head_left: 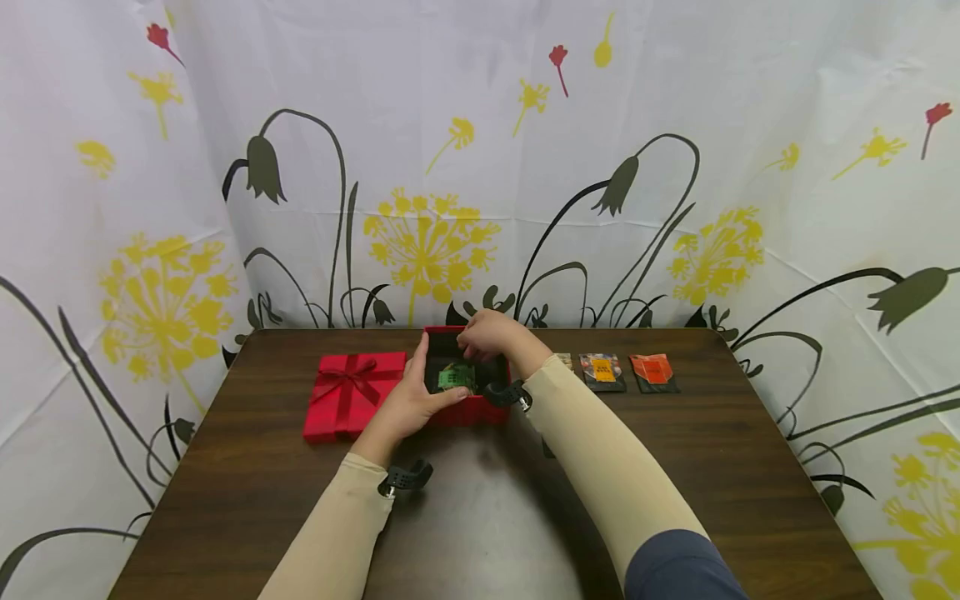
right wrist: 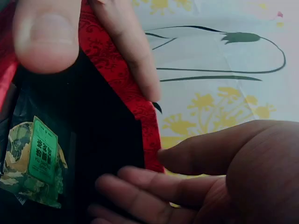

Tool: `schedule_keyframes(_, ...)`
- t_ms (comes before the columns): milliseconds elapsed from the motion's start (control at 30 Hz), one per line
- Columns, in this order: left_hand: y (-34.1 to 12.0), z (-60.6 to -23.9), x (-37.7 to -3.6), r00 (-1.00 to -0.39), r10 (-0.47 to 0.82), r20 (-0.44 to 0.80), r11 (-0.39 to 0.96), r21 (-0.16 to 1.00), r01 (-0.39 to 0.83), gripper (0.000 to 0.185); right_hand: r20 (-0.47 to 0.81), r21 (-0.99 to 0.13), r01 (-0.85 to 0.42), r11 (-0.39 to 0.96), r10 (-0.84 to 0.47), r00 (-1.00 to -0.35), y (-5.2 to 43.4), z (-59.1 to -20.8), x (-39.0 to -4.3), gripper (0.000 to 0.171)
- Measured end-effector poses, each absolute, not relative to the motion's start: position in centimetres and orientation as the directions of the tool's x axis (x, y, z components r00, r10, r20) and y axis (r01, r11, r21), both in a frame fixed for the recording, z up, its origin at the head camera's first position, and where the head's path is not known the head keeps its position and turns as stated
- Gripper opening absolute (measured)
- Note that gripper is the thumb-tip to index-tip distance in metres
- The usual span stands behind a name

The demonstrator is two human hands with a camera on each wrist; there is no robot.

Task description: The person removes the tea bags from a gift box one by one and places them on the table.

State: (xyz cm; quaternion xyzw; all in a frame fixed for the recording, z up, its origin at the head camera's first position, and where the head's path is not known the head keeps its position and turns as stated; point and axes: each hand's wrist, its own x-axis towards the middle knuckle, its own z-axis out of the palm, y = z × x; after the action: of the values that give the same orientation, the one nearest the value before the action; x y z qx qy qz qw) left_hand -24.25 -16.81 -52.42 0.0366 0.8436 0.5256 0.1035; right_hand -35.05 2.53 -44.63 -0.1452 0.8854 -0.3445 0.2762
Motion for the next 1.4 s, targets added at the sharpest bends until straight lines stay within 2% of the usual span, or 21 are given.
schedule_keyframes(233,-16.8,-52.4,-24.3,-0.979,0.176,-0.107,0.435,0.9,-0.02,0.129,-0.383,-0.559,-0.134,0.818,-0.399,-0.833,1.8,-44.7,-35.3,0.033)
schedule_keyframes(467,-16.9,-52.5,-24.2,-0.978,0.174,-0.114,0.429,0.903,-0.029,0.129,-0.422,-0.438,-0.267,0.858,-0.459,-0.782,1.2,-44.3,-35.2,0.037)
schedule_keyframes(633,-16.9,-52.2,-24.0,-0.98,0.166,-0.111,0.43,0.902,-0.029,0.129,-0.48,-0.428,-0.299,0.853,-0.495,-0.725,0.8,-44.0,-35.3,0.043)
schedule_keyframes(1000,-16.8,-52.4,-24.2,-0.977,0.181,-0.111,0.431,0.902,-0.022,0.129,-0.591,-0.46,-0.256,0.85,-0.508,-0.627,0.4,-44.6,-35.7,0.046)
schedule_keyframes(1400,-17.0,-52.5,-24.1,-0.975,0.186,-0.122,0.428,0.903,-0.031,0.129,-0.585,-0.41,-0.333,0.849,-0.525,-0.619,-0.1,-45.6,-35.8,0.058)
